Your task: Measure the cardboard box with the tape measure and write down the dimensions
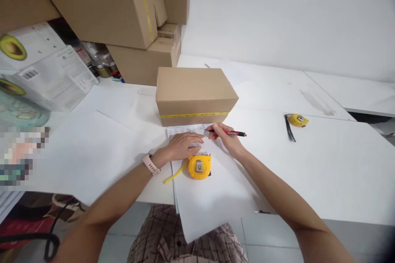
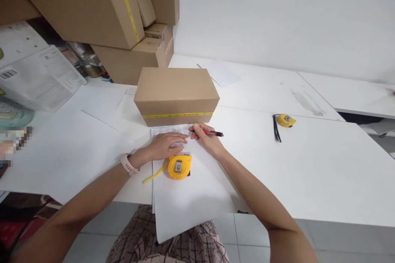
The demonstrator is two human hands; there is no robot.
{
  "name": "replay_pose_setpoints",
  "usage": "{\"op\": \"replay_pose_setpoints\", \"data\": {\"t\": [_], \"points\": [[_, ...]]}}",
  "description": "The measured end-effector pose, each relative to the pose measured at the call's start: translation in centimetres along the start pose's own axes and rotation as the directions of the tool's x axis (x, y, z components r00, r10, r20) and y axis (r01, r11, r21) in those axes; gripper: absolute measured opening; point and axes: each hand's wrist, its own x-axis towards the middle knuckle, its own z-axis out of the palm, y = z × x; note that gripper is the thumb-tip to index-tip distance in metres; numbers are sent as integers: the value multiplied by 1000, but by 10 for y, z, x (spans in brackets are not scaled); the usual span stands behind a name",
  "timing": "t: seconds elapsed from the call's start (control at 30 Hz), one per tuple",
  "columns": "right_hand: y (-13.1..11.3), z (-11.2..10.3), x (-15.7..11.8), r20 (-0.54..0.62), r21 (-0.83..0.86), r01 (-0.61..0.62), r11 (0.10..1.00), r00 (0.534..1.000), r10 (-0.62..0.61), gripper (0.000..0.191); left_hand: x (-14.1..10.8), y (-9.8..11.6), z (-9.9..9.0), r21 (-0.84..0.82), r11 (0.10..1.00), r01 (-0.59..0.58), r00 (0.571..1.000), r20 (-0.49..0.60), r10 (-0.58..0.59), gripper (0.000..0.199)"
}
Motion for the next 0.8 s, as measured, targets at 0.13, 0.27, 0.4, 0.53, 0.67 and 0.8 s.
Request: {"op": "replay_pose_setpoints", "data": {"t": [0.13, 0.27, 0.4, 0.53, 0.67, 0.8], "points": [[22, 14, 21, -139, 22, 0, 1000, 990, 3, 50, -2, 2, -5, 18, 998, 61, 997, 41, -61, 35], [32, 13, 21, -143, 78, -7, 997, 990, 18, 42, -3, 3, -6, 29, 997, 76, 996, 49, -77, 36], [36, 9, 21, -139, 90, -41, 995, 989, 54, 40, -4, 2, -4, 52, 997, 61, 997, 51, -64, 36], [38, 8, 27, -256, -45, 64, 997, 964, -74, 37, -3, 1, -2, 86, 995, 44, 998, 49, -49, 38], [35, 9, 29, -255, -112, 99, 989, 959, -125, 31, -2, 1, 0, 174, 984, 43, 995, 77, -57, 39], [34, 11, 27, -214, -131, 112, 985, 967, -139, 31, -1, 5, 0, 221, 973, 62, 992, 94, -84, 38]]}}
